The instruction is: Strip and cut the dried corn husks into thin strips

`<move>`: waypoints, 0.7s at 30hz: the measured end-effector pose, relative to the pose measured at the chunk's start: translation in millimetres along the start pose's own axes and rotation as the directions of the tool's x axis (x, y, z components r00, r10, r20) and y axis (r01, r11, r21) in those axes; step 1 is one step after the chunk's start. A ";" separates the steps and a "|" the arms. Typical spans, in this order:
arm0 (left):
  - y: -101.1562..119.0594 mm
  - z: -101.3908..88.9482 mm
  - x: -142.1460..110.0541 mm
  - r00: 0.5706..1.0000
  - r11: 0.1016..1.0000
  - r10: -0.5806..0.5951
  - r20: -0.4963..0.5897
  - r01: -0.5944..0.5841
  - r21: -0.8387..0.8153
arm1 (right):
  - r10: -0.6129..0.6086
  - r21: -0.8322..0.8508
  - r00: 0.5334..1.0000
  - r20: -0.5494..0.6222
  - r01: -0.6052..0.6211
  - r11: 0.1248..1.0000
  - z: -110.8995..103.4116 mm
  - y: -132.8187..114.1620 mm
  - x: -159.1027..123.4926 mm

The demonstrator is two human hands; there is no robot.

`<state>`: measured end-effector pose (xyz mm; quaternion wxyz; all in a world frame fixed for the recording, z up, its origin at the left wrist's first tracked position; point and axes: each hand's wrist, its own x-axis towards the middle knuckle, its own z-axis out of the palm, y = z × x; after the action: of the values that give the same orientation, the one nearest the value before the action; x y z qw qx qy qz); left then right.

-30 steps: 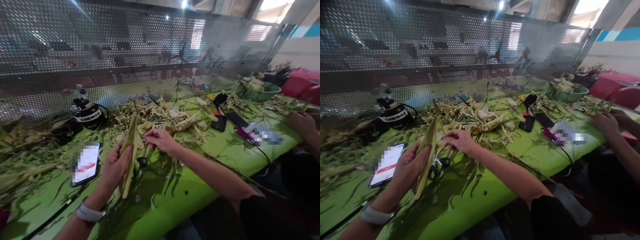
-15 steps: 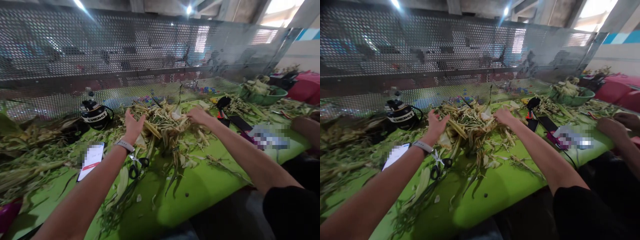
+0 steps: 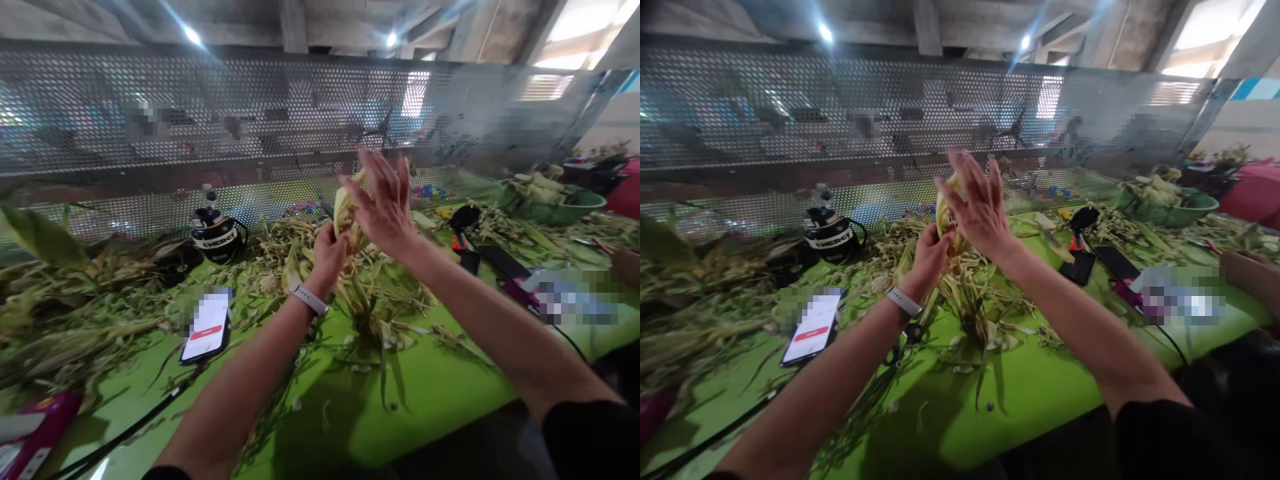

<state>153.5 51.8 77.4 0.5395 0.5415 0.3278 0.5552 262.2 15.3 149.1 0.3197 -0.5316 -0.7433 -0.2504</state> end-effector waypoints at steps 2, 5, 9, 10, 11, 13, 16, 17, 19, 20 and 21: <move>-6.3 -12.8 -7.0 0.998 0.990 -0.024 -0.062 0.015 -0.141 | 0.206 0.069 0.973 -0.105 -0.200 0.977 31.3 -8.1 -21.1; -13.8 -26.8 -14.8 0.972 0.945 -0.173 -0.162 0.117 -0.304 | 0.466 0.308 0.883 -0.060 -0.428 0.850 74.7 -25.2 -46.4; -14.2 -39.2 -17.8 0.917 0.880 -0.323 -0.235 0.200 -0.431 | 0.511 0.472 0.806 0.299 -0.590 0.655 96.3 -46.1 -55.4; -12.8 -42.9 -18.1 0.912 0.867 -0.345 -0.220 0.220 -0.447 | 0.490 0.478 0.791 0.366 -0.612 0.630 96.2 -48.2 -54.4; -11.1 -47.0 -18.3 0.913 0.858 -0.358 -0.197 0.238 -0.455 | 0.473 0.487 0.779 0.411 -0.626 0.609 95.4 -48.9 -52.9; -8.3 -56.2 -18.9 0.924 0.864 -0.344 -0.165 0.243 -0.441 | 0.466 0.518 0.767 0.441 -0.641 0.566 94.2 -47.4 -50.4; -7.6 -69.0 -18.6 0.928 0.909 -0.312 -0.203 0.229 -0.349 | 0.492 0.577 0.761 0.423 -0.645 0.501 97.6 -43.0 -51.1; -8.2 -72.3 -18.0 0.925 0.923 -0.303 -0.228 0.225 -0.314 | 0.499 0.590 0.763 0.410 -0.639 0.493 99.9 -41.8 -52.4; -9.4 -77.2 -15.3 0.921 0.945 -0.270 -0.282 0.197 -0.262 | 0.476 0.620 0.791 0.384 -0.603 0.502 104.8 -39.9 -55.5; -9.6 -79.0 -13.2 0.920 0.955 -0.240 -0.308 0.168 -0.244 | 0.441 0.638 0.815 0.375 -0.572 0.515 106.9 -39.2 -57.0; -9.4 -80.4 -10.4 0.922 0.964 -0.203 -0.330 0.130 -0.232 | 0.396 0.659 0.841 0.368 -0.536 0.527 108.4 -38.8 -58.1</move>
<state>77.2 61.5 49.9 0.5711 0.3451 0.4044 0.6255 216.1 43.9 32.1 0.4966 -0.5535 -0.6331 0.2153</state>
